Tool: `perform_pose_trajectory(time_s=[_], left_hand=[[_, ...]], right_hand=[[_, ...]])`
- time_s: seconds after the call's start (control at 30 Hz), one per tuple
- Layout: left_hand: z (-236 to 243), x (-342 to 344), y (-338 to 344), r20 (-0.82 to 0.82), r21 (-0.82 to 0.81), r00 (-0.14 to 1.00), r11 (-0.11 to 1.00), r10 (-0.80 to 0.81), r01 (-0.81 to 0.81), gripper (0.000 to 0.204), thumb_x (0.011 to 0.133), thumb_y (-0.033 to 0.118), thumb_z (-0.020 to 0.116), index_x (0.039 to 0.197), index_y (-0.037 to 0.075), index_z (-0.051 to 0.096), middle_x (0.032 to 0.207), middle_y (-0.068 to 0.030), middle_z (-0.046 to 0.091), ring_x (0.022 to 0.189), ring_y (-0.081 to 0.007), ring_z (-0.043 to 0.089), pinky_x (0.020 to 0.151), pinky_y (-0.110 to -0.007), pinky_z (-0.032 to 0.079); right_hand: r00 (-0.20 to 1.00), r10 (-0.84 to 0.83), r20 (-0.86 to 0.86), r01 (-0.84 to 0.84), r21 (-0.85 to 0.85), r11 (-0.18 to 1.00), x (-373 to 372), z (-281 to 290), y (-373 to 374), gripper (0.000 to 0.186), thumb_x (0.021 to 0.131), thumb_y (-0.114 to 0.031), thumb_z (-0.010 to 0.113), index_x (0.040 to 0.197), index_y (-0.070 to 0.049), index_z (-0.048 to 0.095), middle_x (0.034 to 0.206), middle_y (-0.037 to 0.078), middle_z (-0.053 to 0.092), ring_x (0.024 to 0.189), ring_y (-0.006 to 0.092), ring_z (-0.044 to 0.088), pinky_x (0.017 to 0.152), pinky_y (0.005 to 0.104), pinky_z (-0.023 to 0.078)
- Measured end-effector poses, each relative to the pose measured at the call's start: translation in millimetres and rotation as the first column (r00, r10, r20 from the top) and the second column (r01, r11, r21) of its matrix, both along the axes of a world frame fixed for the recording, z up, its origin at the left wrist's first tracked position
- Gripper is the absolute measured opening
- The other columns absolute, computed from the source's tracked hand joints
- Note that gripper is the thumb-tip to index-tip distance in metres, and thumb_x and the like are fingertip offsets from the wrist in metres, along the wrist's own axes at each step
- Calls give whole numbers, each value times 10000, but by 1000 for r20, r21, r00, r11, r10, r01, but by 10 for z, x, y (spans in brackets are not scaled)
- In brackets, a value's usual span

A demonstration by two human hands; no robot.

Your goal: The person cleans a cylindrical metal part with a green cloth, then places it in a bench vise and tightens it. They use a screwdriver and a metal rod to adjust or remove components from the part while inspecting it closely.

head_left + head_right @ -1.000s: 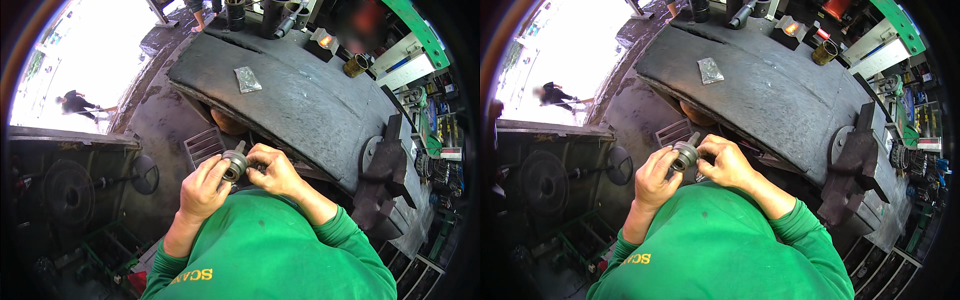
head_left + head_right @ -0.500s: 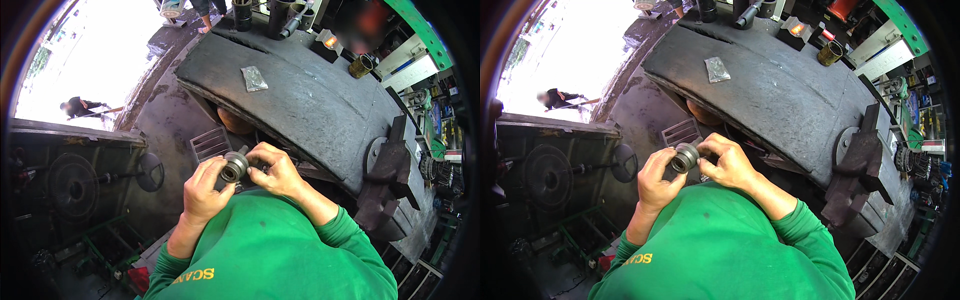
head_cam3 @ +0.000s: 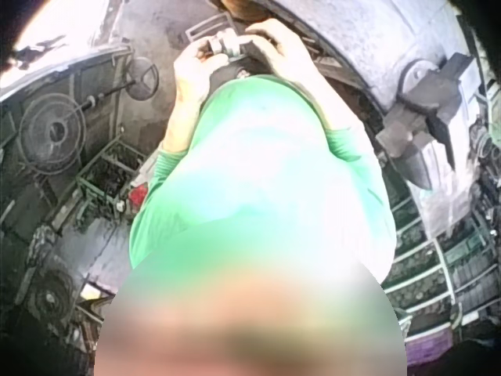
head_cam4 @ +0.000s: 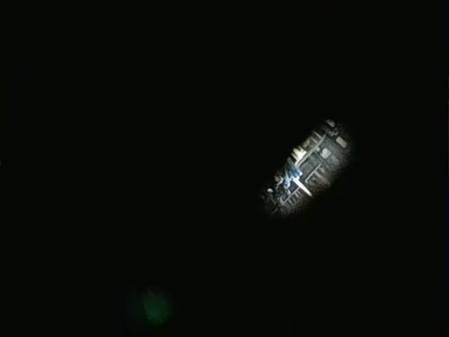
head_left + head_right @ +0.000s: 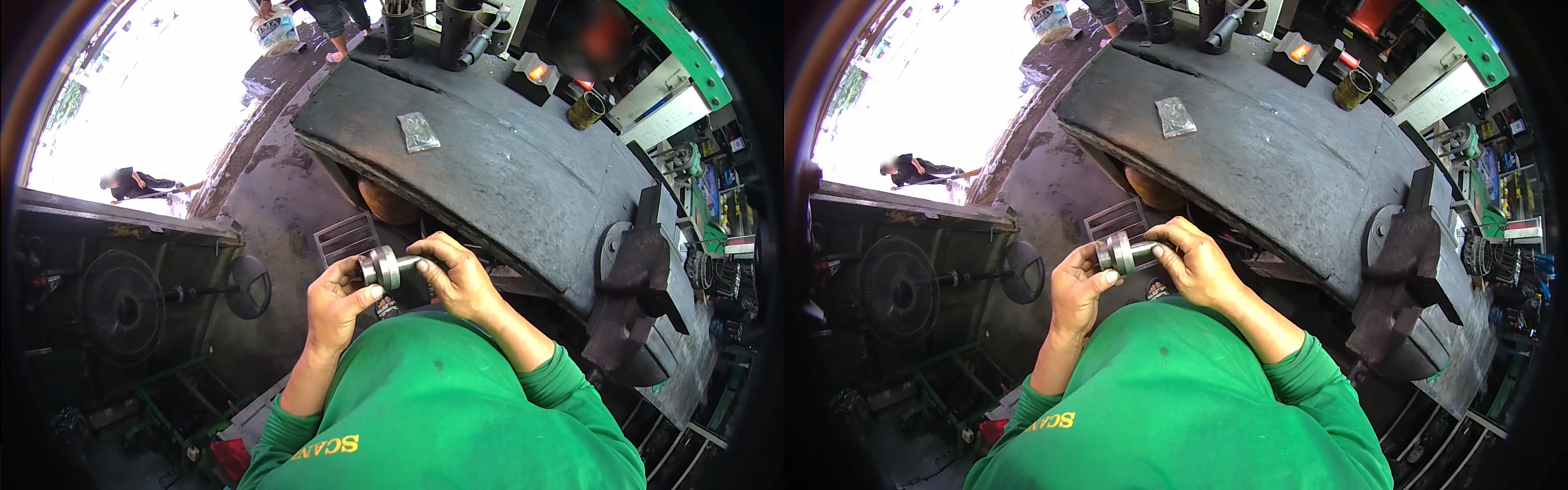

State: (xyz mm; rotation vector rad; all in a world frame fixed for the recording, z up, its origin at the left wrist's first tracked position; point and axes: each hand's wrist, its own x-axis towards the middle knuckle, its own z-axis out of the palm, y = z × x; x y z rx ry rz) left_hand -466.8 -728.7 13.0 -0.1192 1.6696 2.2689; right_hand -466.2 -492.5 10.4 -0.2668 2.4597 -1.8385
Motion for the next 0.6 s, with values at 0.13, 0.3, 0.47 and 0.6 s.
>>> perform_pose_trajectory(time_s=[0.13, 0.3, 0.47, 0.6], left_hand=[[-11, -5, 3, 8, -10, 1000, 1000, -22, 22, 596, 862, 128, 870, 1355, -99, 622, 1182, -144, 729, 981, -187, 719, 842, -317, 618], [-34, -20, -10, 46, 29, 997, 998, -56, 55, 571, 871, 147, 861, 1333, -99, 633, 1157, -144, 738, 934, -184, 723, 830, -312, 612], [-95, -36, -42, 83, 27, 993, 996, -82, 80, 511, 896, 143, 834, 1307, -94, 642, 1134, -140, 745, 919, -183, 725, 828, -315, 609], [-129, -50, -54, 115, 64, 988, 993, -106, 99, 451, 916, 142, 809, 1278, -77, 654, 1099, -127, 751, 899, -186, 730, 828, -320, 611]], right_hand=[[996, -22, -82, 24, 25, 999, 39, -16, -12, 202, 1021, -82, 678, 1208, -6, 698, 1060, 140, 665, 972, 313, 677, 863, 398, 546], [996, -63, -57, 64, 25, 998, 102, -30, -10, 194, 1020, -98, 697, 1191, -8, 705, 1034, 137, 674, 943, 301, 679, 838, 394, 547], [993, -91, -75, 94, 45, 995, 141, -43, -10, 183, 1014, -107, 711, 1169, -10, 715, 1002, 130, 680, 906, 291, 681, 817, 390, 546], [992, -111, -61, 113, 40, 993, 151, -51, -13, 185, 1010, -110, 718, 1165, -10, 717, 989, 126, 683, 897, 285, 683, 813, 384, 543]])
